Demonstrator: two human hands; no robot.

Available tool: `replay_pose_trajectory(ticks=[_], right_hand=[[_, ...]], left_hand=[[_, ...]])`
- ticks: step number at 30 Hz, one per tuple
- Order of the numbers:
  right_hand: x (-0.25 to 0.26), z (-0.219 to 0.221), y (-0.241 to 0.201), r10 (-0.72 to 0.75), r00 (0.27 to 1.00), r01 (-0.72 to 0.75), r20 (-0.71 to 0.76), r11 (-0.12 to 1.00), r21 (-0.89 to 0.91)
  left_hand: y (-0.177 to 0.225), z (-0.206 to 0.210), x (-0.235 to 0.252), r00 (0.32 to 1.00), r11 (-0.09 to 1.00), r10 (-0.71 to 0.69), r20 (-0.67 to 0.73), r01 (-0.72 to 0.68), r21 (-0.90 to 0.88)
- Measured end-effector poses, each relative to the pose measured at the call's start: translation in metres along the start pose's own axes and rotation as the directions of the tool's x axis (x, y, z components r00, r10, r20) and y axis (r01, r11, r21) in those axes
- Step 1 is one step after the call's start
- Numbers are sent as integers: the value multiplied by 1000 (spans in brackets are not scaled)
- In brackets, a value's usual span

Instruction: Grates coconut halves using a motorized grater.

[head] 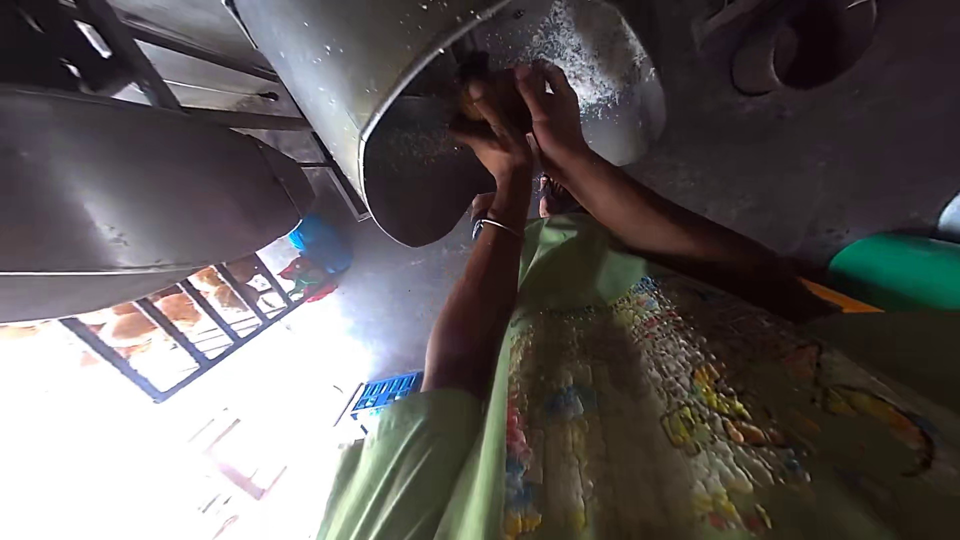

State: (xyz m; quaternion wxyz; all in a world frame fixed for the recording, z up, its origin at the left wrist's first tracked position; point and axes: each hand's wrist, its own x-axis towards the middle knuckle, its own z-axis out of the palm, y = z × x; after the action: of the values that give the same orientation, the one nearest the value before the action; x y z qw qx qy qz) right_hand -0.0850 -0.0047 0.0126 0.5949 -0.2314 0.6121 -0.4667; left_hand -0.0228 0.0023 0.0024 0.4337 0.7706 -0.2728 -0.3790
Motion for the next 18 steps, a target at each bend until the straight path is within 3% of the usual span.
replay_pose_trajectory(ticks=[2, 4, 6, 8, 10, 13, 15, 16, 17, 18], right_hand=[[9, -5, 4, -99, 995, 101, 23, 981, -167], [-11, -7, 18, -170, 984, 176, 49, 901, -396], [-31, -10, 22, -225, 967, 252, 116, 796, -551], [-44, -19, 36, -264, 943, 333, 204, 725, -602], [-53, -18, 44, -297, 929, 371, 222, 739, -562], [-49, 1, 19, -304, 949, 311, 86, 849, -428], [-33, 10, -9, -173, 985, 170, 7, 954, -245], [-21, 12, -17, -89, 996, 87, -1, 980, -177], [-8, 11, -17, -31, 999, 33, 11, 984, -176], [-1, 7, -12, -8, 999, 20, 51, 969, -245]], left_hand=[[-8, 5, 13, 997, 994, 1, 74, 7, -111], [-32, -16, 20, 952, 928, -127, 279, 213, -307], [-44, -39, 33, 825, 759, -212, 524, 476, -444], [-69, -52, 44, 777, 588, -113, 620, 555, -588], [-77, -61, 47, 790, 533, -62, 610, 543, -649], [-17, -58, 39, 792, 598, -160, 589, 553, -580], [32, -35, 25, 858, 773, -276, 433, 466, -431], [43, -18, 20, 908, 858, -314, 278, 397, -327], [42, -6, 20, 939, 912, -314, 143, 340, -231], [34, -2, 22, 949, 935, -301, 95, 314, -167]])
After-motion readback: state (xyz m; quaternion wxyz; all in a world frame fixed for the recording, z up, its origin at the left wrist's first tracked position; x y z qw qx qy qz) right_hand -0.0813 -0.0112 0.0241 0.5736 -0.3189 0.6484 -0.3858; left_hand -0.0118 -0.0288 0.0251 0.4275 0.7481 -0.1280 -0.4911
